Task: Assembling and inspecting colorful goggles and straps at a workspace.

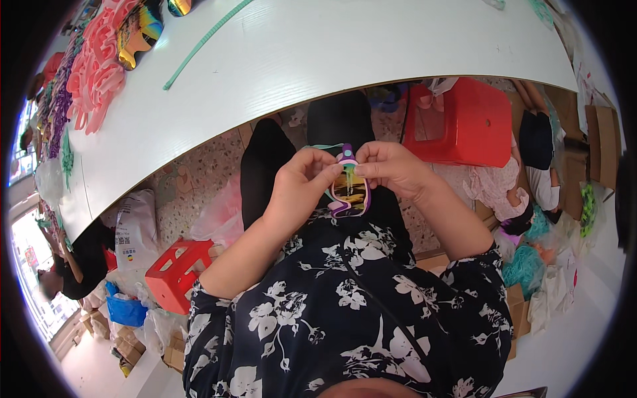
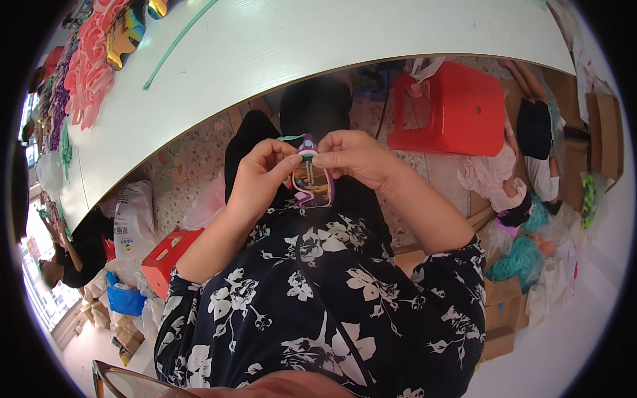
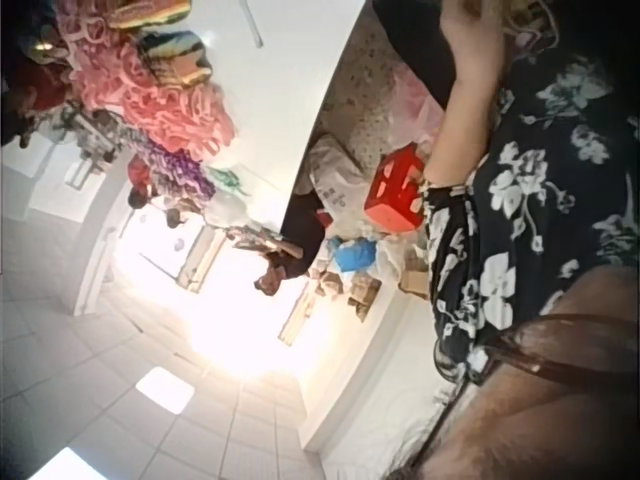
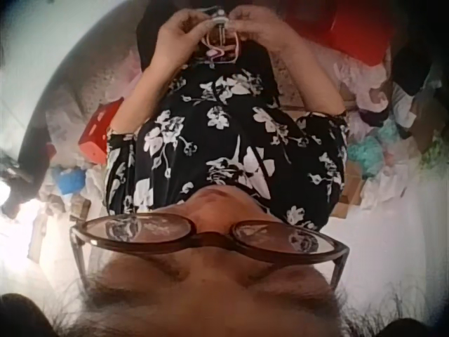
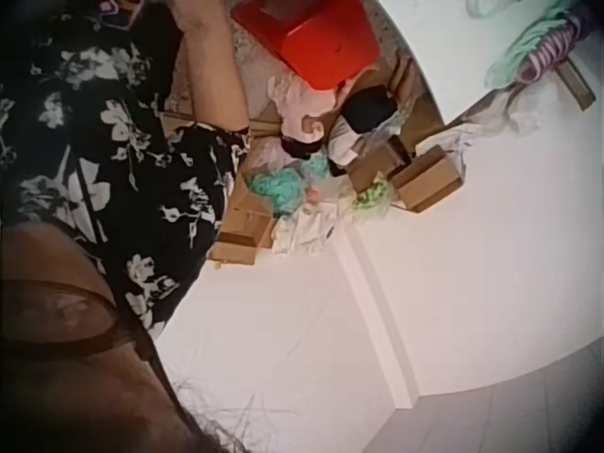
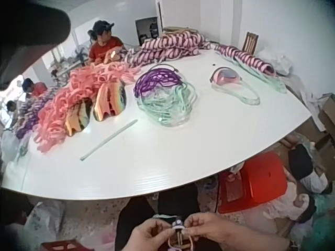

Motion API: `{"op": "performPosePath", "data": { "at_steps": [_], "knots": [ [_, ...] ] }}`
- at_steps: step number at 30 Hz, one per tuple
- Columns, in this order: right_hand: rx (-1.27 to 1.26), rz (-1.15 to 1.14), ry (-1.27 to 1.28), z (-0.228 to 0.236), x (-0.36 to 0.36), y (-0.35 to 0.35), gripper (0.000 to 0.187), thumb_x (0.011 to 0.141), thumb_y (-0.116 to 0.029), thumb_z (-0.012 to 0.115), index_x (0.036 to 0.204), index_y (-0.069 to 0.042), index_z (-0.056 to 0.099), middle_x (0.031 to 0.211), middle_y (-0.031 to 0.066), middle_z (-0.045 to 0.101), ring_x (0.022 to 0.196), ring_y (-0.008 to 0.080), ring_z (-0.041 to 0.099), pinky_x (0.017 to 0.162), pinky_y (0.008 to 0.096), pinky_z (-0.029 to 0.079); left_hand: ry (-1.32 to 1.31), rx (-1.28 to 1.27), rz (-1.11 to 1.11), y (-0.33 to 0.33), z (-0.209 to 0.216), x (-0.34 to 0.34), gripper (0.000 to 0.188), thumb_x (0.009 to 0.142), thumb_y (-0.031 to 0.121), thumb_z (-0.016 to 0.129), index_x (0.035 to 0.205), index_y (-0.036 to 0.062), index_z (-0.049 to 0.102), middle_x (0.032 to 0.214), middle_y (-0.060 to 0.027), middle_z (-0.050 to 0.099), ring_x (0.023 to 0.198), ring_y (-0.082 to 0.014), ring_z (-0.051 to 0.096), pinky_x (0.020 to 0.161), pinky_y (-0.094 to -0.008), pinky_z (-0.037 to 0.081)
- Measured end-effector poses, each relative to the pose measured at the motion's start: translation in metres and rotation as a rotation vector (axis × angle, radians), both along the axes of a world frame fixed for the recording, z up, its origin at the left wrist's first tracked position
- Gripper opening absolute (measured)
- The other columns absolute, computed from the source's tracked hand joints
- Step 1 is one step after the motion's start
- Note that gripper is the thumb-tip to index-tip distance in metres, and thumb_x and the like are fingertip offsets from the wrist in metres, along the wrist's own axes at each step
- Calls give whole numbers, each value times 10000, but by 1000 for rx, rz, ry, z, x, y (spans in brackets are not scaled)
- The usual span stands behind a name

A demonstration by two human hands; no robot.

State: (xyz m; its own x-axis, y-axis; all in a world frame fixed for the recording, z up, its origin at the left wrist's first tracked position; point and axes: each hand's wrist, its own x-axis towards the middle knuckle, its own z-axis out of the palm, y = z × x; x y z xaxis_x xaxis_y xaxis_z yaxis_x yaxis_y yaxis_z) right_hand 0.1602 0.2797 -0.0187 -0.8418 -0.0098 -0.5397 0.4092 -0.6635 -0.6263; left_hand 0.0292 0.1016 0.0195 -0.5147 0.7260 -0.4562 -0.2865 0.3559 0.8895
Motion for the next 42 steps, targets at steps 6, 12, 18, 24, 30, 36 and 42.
{"op": "performPosePath", "data": {
  "at_steps": [6,12,18,24,30,36,42],
  "knots": [
    [-77,248,53,-4,-9,13,242,795,-86,786,958,-10,624,835,34,644,697,94,605,601,220,482,-306,-71,-146,12,12,-19,127,897,101,734,883,13,642,794,-14,656,700,-61,585,632,-201,464],
    [-130,422,-24,-3,-22,20,271,754,-47,787,972,2,634,841,51,655,703,113,622,602,237,484,-449,-184,-363,18,-1,-37,134,878,107,753,897,27,647,785,11,644,707,-50,576,651,-183,450],
    [-142,438,-83,-5,-28,17,284,737,-43,794,968,9,637,840,63,663,699,121,625,604,244,485,-503,-164,-377,17,-10,-40,133,878,95,750,879,27,636,787,8,640,690,-51,571,639,-185,454],
    [53,375,-76,5,-27,14,270,708,-94,816,877,22,641,793,81,649,679,125,614,599,241,495,-424,-122,-314,9,-10,-33,132,888,85,741,878,29,623,785,2,630,689,-48,568,637,-192,457],
    [175,255,-39,9,-16,6,296,728,-99,835,913,18,635,804,66,646,687,113,606,605,225,489,-277,-103,-298,3,-12,-26,148,908,90,723,862,21,600,770,4,612,687,-49,560,618,-201,455],
    [791,-106,94,22,10,-46,404,739,-144,855,1058,-4,651,837,7,570,683,62,525,613,212,454,-47,-60,-197,0,-15,-17,149,939,113,691,888,12,592,783,2,606,690,-53,555,609,-204,452],
    [898,-320,92,1,25,-75,593,732,-160,866,1271,-43,647,839,5,515,688,72,486,611,234,422,141,-74,-61,-26,-10,6,163,1003,164,602,1010,1,610,842,-4,622,735,-72,564,678,-224,469]
  ]
}}
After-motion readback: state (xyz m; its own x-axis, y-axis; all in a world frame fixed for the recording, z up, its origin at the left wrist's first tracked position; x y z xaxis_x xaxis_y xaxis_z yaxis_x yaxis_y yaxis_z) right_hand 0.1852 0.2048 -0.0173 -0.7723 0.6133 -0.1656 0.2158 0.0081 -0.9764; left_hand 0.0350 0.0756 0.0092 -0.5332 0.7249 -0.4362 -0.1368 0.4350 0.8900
